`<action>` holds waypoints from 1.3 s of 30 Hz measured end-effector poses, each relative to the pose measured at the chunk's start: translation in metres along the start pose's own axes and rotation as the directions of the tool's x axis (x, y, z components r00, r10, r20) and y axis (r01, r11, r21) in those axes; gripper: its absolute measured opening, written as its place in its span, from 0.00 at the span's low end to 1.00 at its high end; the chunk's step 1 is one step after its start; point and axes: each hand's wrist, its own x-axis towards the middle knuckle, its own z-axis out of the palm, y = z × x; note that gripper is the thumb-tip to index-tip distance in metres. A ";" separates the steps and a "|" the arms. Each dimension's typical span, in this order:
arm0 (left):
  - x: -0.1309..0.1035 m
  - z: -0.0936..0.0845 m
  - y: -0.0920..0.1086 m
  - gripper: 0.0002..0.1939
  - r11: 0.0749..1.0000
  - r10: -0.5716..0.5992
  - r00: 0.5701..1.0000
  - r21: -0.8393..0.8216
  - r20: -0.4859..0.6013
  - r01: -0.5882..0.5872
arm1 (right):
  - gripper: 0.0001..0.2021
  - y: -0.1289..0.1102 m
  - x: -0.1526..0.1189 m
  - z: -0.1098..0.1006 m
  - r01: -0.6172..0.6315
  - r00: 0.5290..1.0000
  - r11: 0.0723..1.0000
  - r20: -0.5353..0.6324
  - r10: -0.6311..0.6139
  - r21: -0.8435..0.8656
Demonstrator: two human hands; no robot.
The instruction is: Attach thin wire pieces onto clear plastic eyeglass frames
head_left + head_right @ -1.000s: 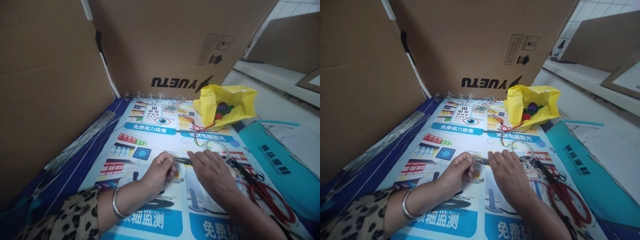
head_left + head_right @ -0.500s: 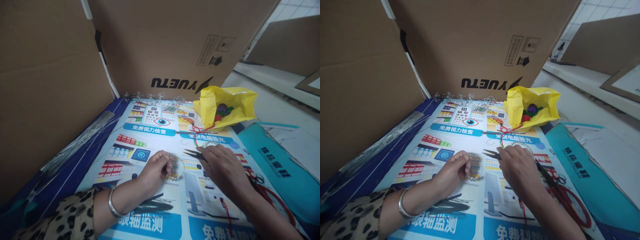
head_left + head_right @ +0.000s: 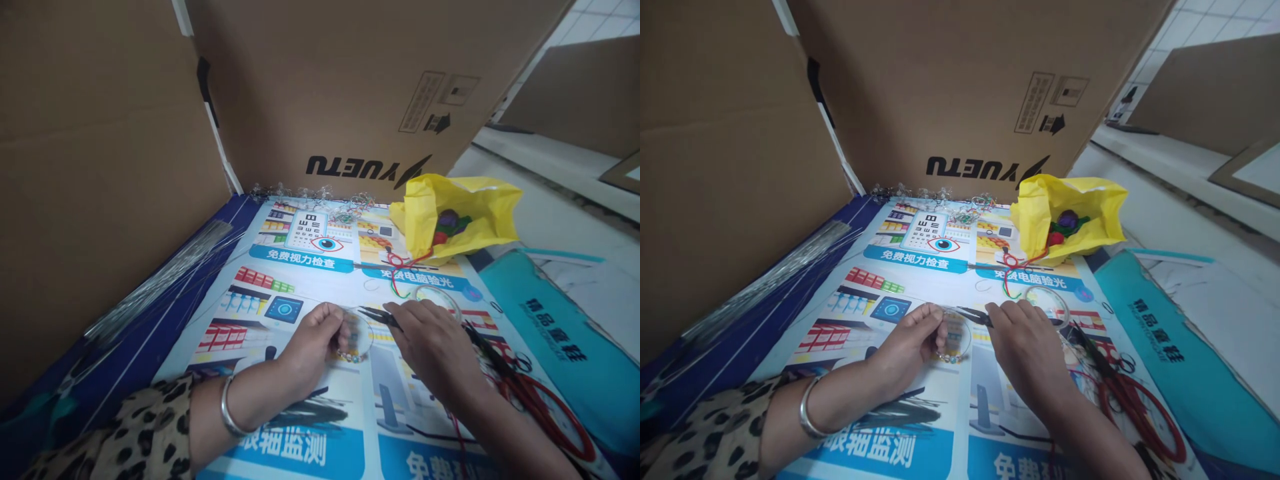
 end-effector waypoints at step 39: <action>-0.003 0.001 -0.004 0.08 0.997 -0.082 0.994 0.012 0.070 0.081 | 0.11 -0.003 -0.004 -0.007 0.129 0.991 0.990 -0.017 -0.131 -0.055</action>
